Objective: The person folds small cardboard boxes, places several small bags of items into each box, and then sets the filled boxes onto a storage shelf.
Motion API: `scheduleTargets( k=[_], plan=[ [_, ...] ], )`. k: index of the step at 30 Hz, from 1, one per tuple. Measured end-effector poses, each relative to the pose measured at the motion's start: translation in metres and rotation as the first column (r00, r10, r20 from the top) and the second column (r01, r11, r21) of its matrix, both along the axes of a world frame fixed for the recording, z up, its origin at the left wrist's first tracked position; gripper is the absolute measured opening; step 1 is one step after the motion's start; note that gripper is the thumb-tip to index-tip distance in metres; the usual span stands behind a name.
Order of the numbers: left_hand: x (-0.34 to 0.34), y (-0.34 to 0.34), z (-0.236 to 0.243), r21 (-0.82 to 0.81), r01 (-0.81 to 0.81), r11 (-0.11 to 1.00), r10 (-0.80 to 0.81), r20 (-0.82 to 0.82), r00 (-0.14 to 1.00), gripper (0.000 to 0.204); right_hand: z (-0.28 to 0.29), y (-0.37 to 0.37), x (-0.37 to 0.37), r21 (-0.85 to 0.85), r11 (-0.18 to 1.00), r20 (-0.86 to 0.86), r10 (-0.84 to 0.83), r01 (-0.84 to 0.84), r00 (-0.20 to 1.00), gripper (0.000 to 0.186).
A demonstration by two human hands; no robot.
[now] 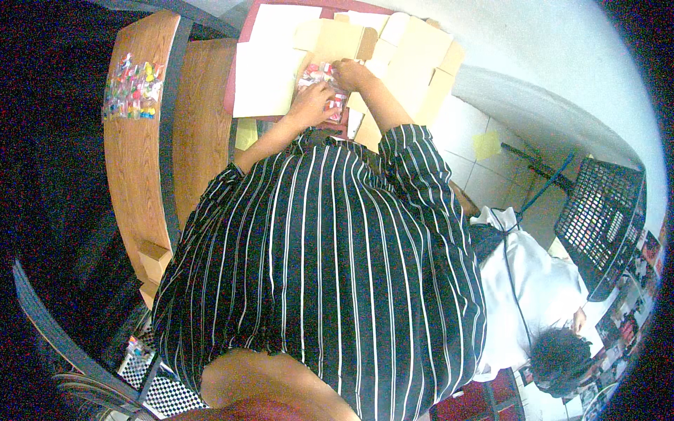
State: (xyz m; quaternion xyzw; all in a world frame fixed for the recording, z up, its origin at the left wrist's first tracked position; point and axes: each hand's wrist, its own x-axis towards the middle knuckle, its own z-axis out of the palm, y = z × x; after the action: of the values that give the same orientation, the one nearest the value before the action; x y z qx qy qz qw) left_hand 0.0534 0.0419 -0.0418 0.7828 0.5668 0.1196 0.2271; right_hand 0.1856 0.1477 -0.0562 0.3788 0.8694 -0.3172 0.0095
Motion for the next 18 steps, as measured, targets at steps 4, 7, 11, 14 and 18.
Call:
scheduleTargets(
  k=[4, 7, 11, 14, 18],
  plan=[
    [-0.003, -0.001, -0.004, 0.000, 0.016, 1.000, -0.016, -0.058, 0.998, 0.036, 0.007, -0.003, -0.001, 0.054, 0.993, 0.036, 0.104, -0.106, 0.994, 0.032],
    [0.002, -0.004, -0.002, 0.016, 0.038, 0.999, -0.035, -0.137, 0.990, 0.039, 0.004, -0.004, 0.000, 0.039, 0.998, -0.012, 0.055, -0.055, 0.998, 0.031],
    [0.012, -0.002, -0.003, -0.043, -0.047, 0.998, 0.037, -0.210, 0.977, 0.043, 0.003, -0.005, 0.002, 0.060, 0.996, -0.023, 0.072, -0.070, 0.997, 0.031],
    [0.017, 0.001, -0.002, -0.068, -0.073, 0.995, 0.054, -0.253, 0.966, 0.047, 0.006, -0.007, 0.003, 0.062, 0.996, 0.006, 0.060, -0.060, 0.998, 0.031],
    [0.010, -0.002, -0.009, -0.036, -0.109, 0.993, 0.100, -0.188, 0.977, 0.044, 0.013, -0.009, -0.001, 0.055, 0.994, 0.014, 0.092, -0.092, 0.996, 0.031]
  ],
)
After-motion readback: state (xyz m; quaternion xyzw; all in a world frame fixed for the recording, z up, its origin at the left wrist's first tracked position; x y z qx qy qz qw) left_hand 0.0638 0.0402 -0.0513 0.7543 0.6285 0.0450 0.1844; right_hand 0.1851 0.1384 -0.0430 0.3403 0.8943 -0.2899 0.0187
